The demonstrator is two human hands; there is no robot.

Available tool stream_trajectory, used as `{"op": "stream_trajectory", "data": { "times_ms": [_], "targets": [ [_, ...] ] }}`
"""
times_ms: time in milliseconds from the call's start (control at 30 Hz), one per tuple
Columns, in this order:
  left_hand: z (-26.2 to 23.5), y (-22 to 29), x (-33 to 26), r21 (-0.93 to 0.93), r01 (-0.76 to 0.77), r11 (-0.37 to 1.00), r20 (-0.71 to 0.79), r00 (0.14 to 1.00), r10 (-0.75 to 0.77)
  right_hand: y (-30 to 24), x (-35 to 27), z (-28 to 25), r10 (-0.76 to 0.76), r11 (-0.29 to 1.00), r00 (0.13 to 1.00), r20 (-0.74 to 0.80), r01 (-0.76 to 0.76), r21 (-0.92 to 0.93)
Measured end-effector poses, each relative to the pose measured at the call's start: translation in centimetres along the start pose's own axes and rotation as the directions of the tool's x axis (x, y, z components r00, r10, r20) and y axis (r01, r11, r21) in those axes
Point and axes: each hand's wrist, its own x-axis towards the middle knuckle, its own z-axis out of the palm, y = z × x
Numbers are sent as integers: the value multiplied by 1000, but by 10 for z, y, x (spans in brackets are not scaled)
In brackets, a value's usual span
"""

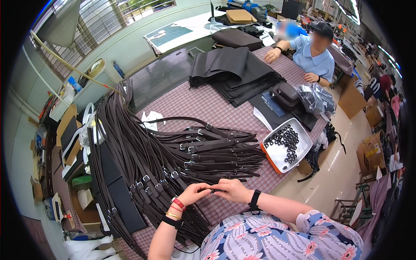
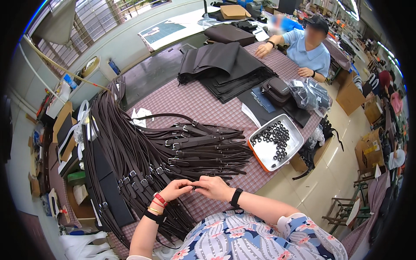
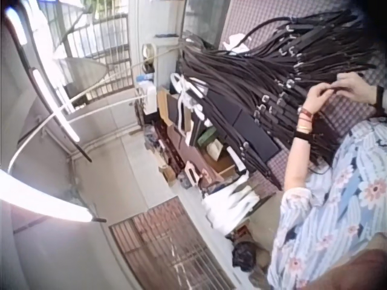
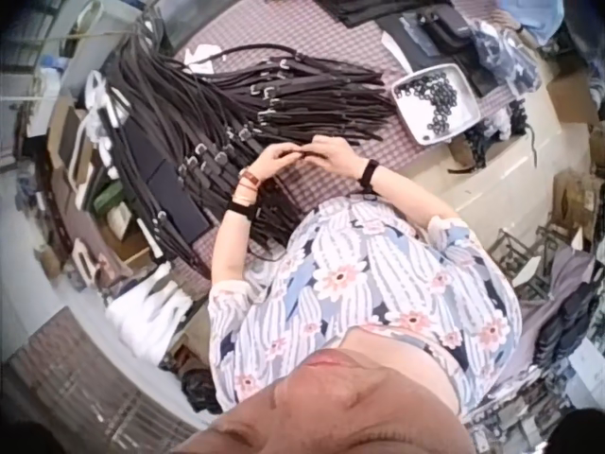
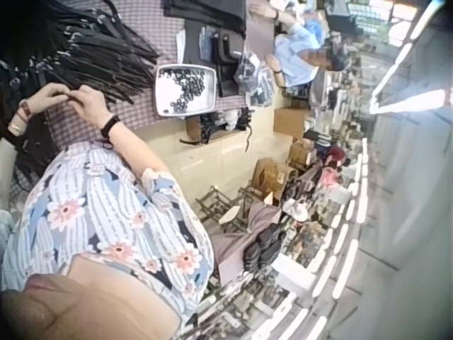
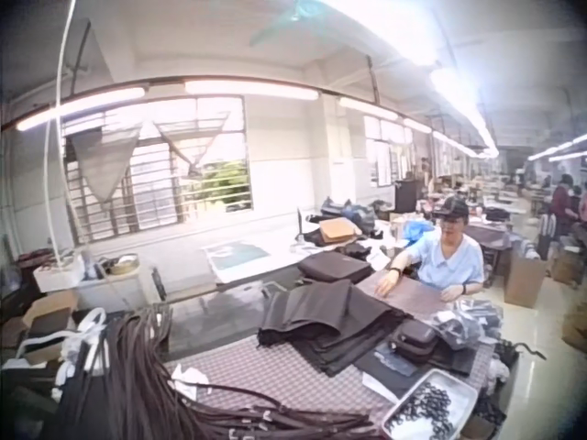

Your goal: The person repeatedly picks small black plastic rings from a tray and threads them onto the ends of brown leather straps laid out on a table. They then slide the rings down the straps and place the finished straps back into a pile.

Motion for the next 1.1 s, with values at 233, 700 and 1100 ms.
{"op": "stream_trajectory", "data": {
  "times_ms": [233,700,1100],
  "targets": [
    [11,-5,10,101,-116,988,-106,986,126,5,0,6,-28,993,1000,-9,27,-112],
    [6,-19,15,504,-234,831,32,967,253,13,-22,18,66,995,997,49,-62,-75],
    [15,-38,-29,941,-226,254,190,969,158,66,-45,23,-69,929,986,150,119,-352]
  ]
}}
